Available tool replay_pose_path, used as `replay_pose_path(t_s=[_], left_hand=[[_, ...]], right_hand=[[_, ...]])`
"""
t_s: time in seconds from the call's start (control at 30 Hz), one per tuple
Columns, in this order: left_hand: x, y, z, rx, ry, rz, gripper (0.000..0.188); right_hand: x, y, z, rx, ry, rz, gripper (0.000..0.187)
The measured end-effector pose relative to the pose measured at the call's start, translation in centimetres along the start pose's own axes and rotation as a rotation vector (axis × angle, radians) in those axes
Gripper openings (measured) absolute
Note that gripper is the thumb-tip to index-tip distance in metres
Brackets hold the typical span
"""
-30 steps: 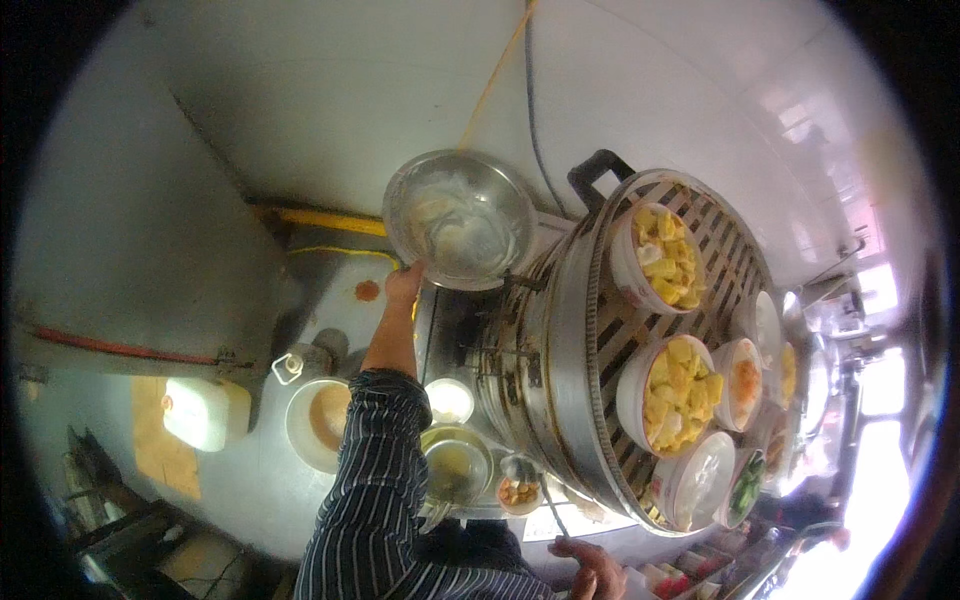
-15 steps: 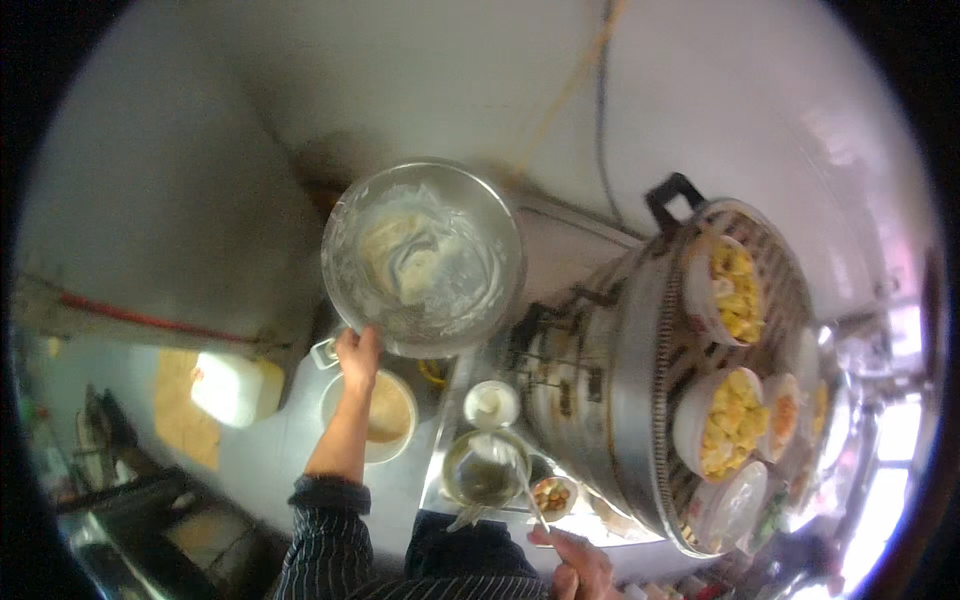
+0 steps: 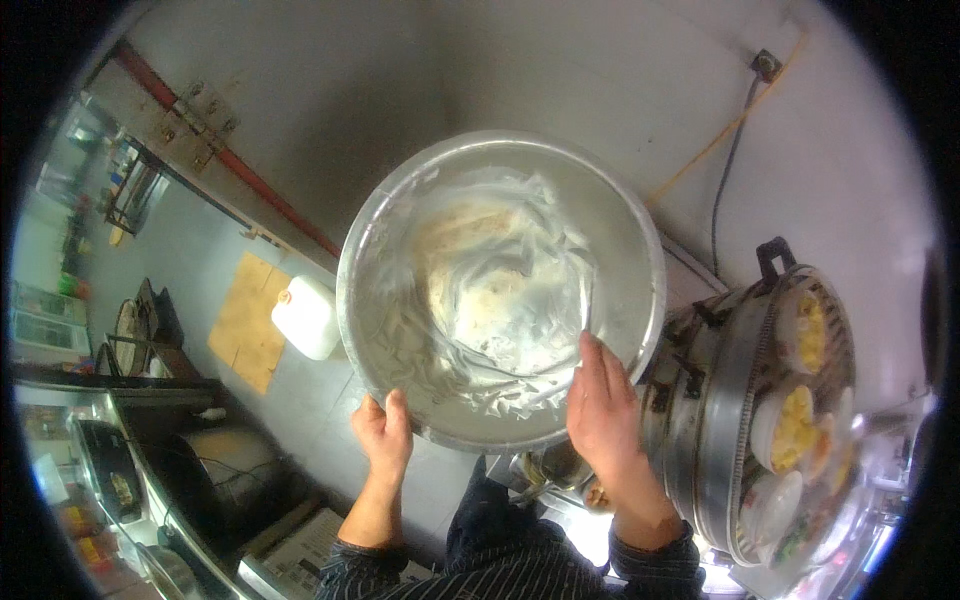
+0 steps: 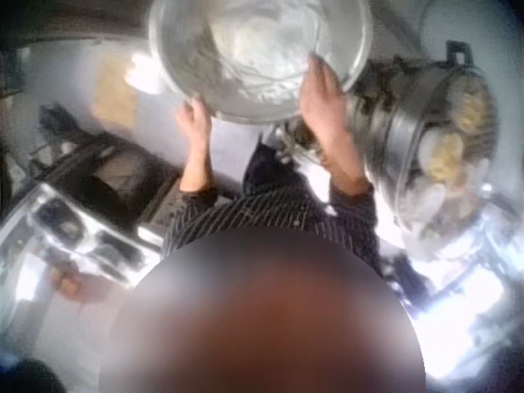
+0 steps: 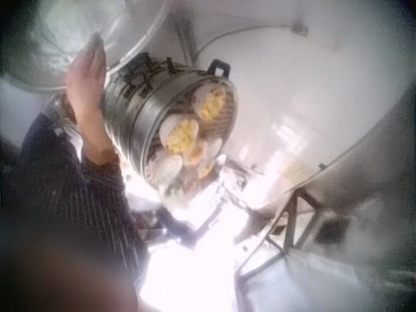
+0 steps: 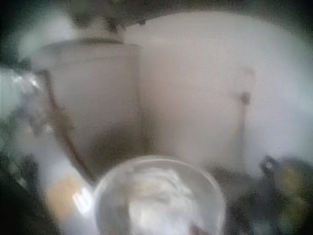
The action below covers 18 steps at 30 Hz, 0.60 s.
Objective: The person assembles multiple small bowls of food in a commercial kitchen. They place various ingredients, including vegetables and a white creamy substance, into bowls arranged on a steamer rack using a spoon and ladle.
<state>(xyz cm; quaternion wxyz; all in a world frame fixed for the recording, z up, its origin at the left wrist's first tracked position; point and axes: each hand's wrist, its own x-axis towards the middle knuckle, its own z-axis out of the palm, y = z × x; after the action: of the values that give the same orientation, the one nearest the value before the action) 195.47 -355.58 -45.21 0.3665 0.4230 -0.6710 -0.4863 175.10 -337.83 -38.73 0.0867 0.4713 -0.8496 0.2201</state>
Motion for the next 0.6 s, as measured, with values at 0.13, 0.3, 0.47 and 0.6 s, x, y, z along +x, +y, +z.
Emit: replay_pose_path(t_s=[0.13, 0.3, 0.47, 0.6], left_hand=[[-0.8, 0.3, -1.0, -0.120, -0.003, 0.001, 0.012], [-0.7, 0.8, -1.8, -0.189, -0.015, 0.022, 0.011], [-0.2, 1.5, -2.2, -0.252, -0.032, -0.006, 0.011], [0.2, 1.6, -2.6, -0.206, -0.079, 0.006, 0.011]], right_hand=[[0.5, -2.5, -1.2, 0.094, -0.006, 0.042, 0.040], [0.1, -5.3, -2.0, 0.143, 0.030, 0.040, 0.038], [-0.1, -7.5, -1.5, 0.191, 0.008, 0.068, 0.038], [-0.1, -9.0, -0.4, 0.230, 0.017, 0.051, 0.037]])
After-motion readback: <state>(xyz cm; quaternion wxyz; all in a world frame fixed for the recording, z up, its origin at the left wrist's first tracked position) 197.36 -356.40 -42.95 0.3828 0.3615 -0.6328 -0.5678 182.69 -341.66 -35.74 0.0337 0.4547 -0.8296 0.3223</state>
